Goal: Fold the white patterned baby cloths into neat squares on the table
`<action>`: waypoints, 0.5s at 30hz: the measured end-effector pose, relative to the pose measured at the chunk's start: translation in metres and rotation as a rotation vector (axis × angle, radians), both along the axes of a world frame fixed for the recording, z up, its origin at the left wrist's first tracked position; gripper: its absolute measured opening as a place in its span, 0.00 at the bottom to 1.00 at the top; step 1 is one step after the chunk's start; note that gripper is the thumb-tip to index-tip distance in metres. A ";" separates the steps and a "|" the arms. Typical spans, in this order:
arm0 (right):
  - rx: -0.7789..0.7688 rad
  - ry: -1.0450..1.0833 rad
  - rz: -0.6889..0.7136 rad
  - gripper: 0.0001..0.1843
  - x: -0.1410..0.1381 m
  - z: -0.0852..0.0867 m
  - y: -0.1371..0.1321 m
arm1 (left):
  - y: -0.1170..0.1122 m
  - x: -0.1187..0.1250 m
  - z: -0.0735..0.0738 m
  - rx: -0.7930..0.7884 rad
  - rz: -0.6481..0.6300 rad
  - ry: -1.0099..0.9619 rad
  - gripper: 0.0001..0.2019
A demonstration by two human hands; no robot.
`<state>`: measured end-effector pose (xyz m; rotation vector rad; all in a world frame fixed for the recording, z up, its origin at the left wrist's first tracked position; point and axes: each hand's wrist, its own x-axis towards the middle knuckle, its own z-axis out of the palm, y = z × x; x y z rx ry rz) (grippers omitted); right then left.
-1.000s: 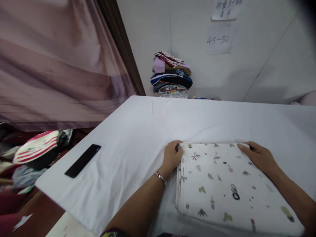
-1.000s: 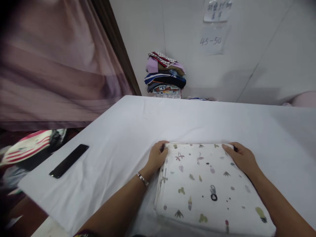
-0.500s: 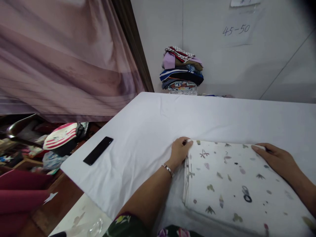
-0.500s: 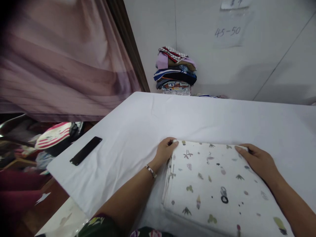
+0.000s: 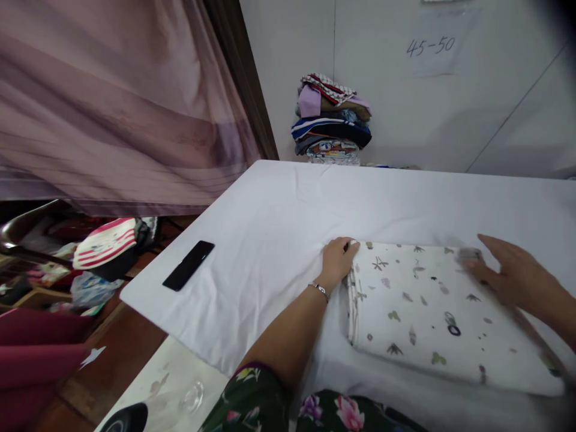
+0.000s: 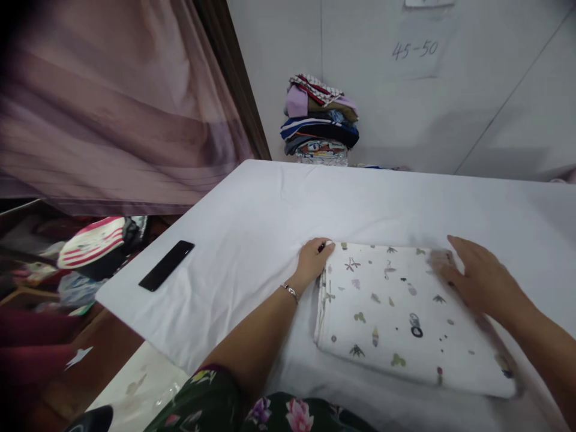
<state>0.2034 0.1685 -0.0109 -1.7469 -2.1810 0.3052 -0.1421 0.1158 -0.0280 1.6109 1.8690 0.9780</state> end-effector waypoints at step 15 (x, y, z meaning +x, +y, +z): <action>-0.056 -0.275 0.443 0.34 -0.085 -0.014 -0.100 | -0.005 -0.005 -0.002 0.062 0.072 -0.214 0.16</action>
